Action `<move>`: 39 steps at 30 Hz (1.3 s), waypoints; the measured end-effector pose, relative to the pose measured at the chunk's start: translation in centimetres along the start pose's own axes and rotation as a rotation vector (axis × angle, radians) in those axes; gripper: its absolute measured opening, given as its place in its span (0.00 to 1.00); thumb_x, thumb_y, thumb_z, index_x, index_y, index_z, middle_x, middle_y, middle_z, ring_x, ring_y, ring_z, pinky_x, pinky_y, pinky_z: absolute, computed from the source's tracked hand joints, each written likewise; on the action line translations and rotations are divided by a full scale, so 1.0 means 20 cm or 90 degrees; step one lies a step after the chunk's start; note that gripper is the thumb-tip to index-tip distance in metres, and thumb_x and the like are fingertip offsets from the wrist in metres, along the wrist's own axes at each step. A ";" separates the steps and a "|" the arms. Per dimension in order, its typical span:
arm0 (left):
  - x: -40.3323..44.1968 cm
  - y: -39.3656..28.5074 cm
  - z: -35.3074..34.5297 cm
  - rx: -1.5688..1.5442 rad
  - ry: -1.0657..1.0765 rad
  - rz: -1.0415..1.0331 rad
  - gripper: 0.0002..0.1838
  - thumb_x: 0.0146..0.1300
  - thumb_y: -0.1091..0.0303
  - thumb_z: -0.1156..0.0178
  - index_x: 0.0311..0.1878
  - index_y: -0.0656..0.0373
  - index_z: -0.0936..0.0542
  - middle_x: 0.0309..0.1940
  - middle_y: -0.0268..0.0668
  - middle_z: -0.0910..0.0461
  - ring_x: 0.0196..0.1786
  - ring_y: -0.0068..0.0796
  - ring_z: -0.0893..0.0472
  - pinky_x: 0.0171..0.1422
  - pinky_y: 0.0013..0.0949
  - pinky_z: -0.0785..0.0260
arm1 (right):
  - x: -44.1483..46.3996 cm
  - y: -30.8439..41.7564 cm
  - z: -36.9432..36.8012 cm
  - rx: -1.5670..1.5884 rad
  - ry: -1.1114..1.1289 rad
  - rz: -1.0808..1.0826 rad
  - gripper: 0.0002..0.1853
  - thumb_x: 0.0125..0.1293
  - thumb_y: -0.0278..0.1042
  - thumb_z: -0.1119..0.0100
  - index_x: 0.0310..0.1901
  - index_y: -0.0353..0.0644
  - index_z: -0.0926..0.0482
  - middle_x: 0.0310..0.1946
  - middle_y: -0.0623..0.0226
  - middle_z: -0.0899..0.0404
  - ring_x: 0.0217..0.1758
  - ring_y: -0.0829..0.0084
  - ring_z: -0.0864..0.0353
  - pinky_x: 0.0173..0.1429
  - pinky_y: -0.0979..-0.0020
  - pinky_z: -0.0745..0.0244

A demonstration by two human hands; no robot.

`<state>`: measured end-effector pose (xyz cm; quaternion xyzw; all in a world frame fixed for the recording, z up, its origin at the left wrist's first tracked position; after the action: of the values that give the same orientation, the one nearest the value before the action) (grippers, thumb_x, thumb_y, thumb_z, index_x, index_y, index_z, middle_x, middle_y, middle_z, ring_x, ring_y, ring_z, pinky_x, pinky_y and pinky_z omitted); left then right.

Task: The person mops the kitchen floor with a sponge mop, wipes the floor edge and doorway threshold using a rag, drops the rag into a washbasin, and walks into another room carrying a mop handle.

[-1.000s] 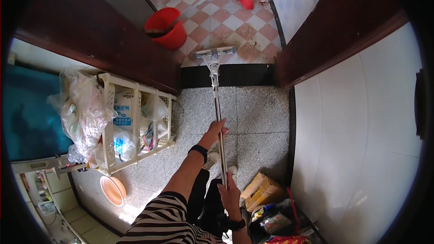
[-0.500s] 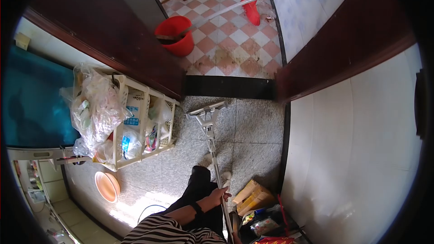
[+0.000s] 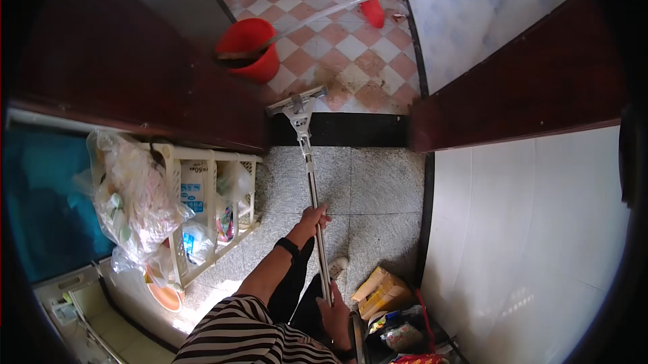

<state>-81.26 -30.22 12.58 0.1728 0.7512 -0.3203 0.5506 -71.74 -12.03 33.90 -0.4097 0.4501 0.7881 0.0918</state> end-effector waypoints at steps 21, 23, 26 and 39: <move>-0.26 0.53 -0.31 0.089 0.104 0.156 0.17 0.56 0.60 0.45 0.19 0.63 0.30 0.10 0.39 0.31 0.11 0.29 0.30 0.13 0.32 0.36 | -0.45 -0.30 0.20 0.060 -0.037 -0.162 0.32 0.51 0.35 0.42 0.57 0.31 0.41 0.47 0.50 0.28 0.51 0.72 0.29 0.51 0.74 0.35; -0.16 0.32 -0.39 0.070 0.098 0.097 0.17 0.55 0.60 0.44 0.20 0.64 0.31 0.14 0.43 0.29 0.09 0.27 0.32 0.12 0.31 0.38 | -0.25 -0.12 0.21 0.200 -0.072 -0.148 0.32 0.52 0.30 0.43 0.58 0.31 0.42 0.28 0.69 0.26 0.24 0.83 0.31 0.27 0.81 0.34; -0.10 0.32 -0.43 0.072 0.126 0.040 0.15 0.56 0.61 0.44 0.24 0.63 0.31 0.16 0.44 0.28 0.10 0.26 0.32 0.11 0.30 0.40 | -0.20 -0.03 0.25 0.263 -0.073 -0.148 0.31 0.52 0.27 0.44 0.58 0.32 0.42 0.17 0.79 0.36 0.15 0.88 0.43 0.17 0.83 0.47; -0.33 0.91 -0.54 0.113 0.184 0.207 0.10 0.57 0.64 0.46 0.31 0.60 0.33 0.15 0.42 0.30 0.15 0.29 0.31 0.18 0.32 0.35 | -0.69 -0.60 0.31 0.301 -0.093 -0.322 0.31 0.55 0.32 0.45 0.61 0.39 0.44 0.11 0.79 0.44 0.13 0.85 0.47 0.15 0.78 0.50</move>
<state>-75.70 -8.97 15.55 0.3831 0.7533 -0.2643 0.4646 -60.10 2.83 37.87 -0.4180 0.4966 0.6417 0.4085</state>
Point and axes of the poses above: each hand's wrist, its own x-axis towards the middle knuckle, its own z-axis out of the back of the hand, y = z × x, the point moved 2 cm from there along x, towards the middle knuckle
